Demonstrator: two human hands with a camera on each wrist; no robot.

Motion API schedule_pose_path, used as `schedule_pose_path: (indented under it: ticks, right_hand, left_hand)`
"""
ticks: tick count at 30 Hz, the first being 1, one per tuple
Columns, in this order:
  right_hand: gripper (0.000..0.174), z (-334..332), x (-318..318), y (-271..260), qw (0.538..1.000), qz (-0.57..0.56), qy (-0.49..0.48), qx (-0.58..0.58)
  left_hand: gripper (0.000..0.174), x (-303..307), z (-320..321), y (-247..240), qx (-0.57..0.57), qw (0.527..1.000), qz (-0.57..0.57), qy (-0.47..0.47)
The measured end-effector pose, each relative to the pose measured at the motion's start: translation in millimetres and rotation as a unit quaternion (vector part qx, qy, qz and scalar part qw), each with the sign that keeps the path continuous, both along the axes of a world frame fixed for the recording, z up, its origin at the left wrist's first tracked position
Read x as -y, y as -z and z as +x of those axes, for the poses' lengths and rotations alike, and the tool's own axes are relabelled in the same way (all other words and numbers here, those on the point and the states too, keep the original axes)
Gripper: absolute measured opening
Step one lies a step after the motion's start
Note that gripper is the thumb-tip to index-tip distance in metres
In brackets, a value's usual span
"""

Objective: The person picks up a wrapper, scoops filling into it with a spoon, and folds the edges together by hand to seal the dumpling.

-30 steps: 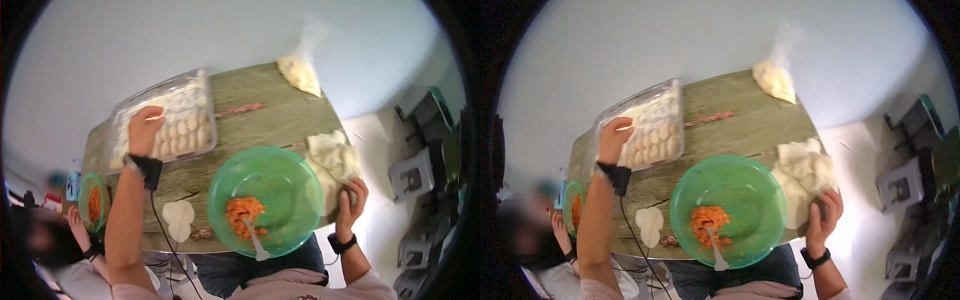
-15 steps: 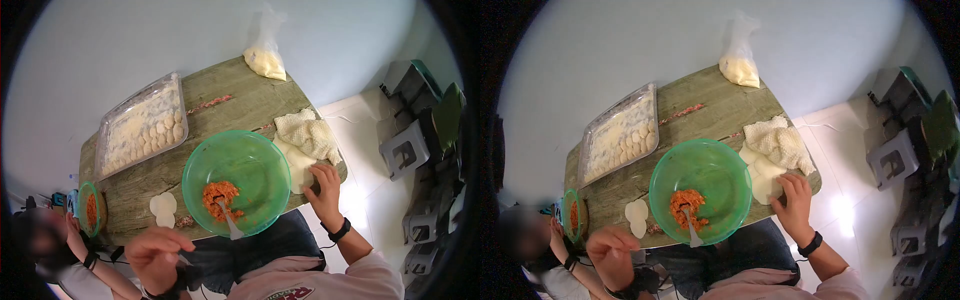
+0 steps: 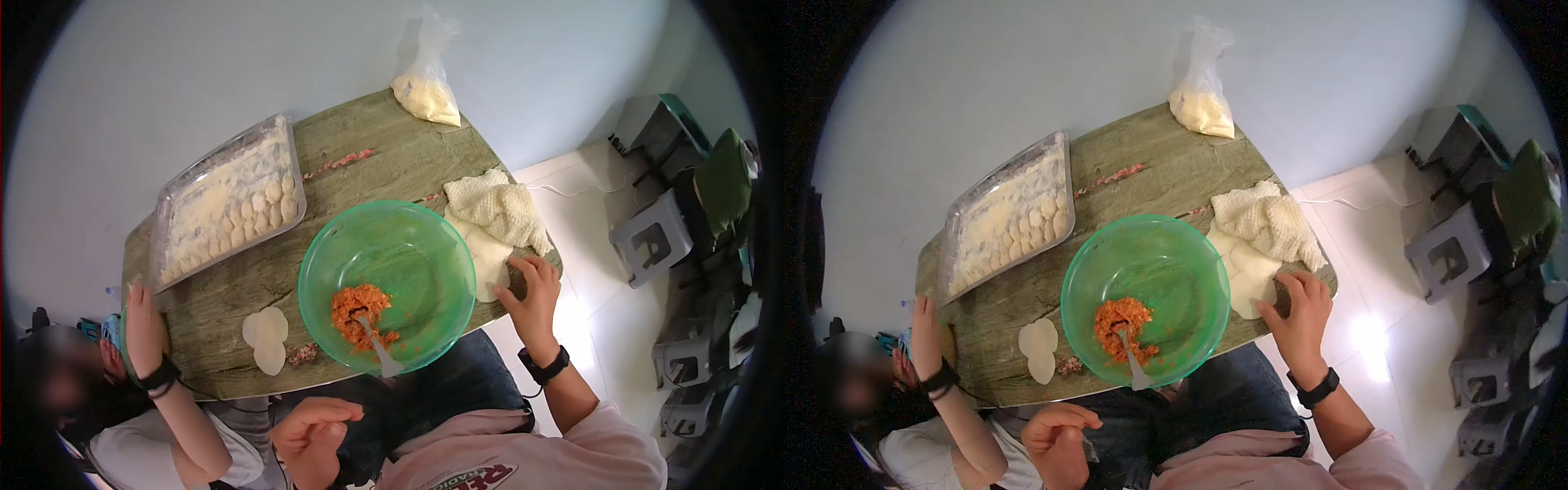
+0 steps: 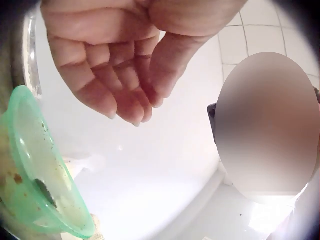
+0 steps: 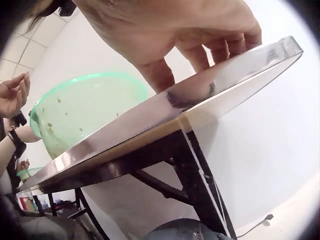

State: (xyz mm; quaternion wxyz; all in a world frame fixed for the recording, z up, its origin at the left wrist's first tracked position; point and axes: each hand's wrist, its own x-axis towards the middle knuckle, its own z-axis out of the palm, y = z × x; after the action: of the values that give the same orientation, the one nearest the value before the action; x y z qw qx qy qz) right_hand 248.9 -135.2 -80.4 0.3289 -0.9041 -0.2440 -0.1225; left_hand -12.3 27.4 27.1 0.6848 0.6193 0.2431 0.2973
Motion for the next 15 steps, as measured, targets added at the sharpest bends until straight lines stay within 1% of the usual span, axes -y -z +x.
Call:
schedule_pose_path:
  ticks: [1, 5, 7, 8, 10, 11, 13, 14, 15]
  right_hand:
    - [0.044, -2.2, 1.2, -0.6, 1.0, -0.006, 0.013, 0.008]
    - [0.039, -8.9, -0.8, 1.3, 1.0, -0.023, 0.011, 0.009]
    - [0.031, -9.2, -3.5, 4.9, 1.0, 0.009, -0.006, -0.023]
    - [0.031, -9.5, -4.6, 4.9, 1.0, 0.008, -0.005, -0.022]
    - [0.024, -9.7, -6.6, 4.8, 0.998, 0.041, -0.025, -0.031]
    - [0.024, -8.8, -6.8, 8.1, 0.998, 0.04, -0.025, -0.031]
    - [0.017, -6.4, -6.3, 16.5, 0.977, 0.159, -0.026, -0.141]
    - [0.017, -5.2, -7.5, 14.8, 0.977, 0.158, -0.027, -0.141]
    - [0.013, -2.1, -10.1, 10.1, 0.931, 0.285, -0.043, -0.222]
  left_hand:
    - [0.013, 1.6, -2.6, 3.2, -0.006, 1.0, -0.01, 0.0]
    - [0.013, 3.2, -3.5, 12.3, -0.011, 1.0, -0.024, 0.017]
    - [0.013, 4.2, -2.7, 12.2, -0.021, 0.999, -0.025, 0.018]
    - [0.013, 4.7, -2.0, 11.8, -0.032, 0.999, -0.025, 0.018]
    - [0.013, 5.4, -0.7, 10.0, -0.029, 0.999, -0.025, 0.019]
    - [0.013, 5.8, -0.7, 9.7, -0.028, 0.999, -0.025, 0.021]
    - [0.013, 6.4, -1.2, 12.9, -0.026, 0.999, -0.035, 0.024]
    - [0.012, 7.0, -0.9, 14.7, -0.024, 0.998, -0.044, 0.029]
    - [0.012, 7.0, -1.7, 15.3, -0.024, 0.998, -0.044, 0.028]
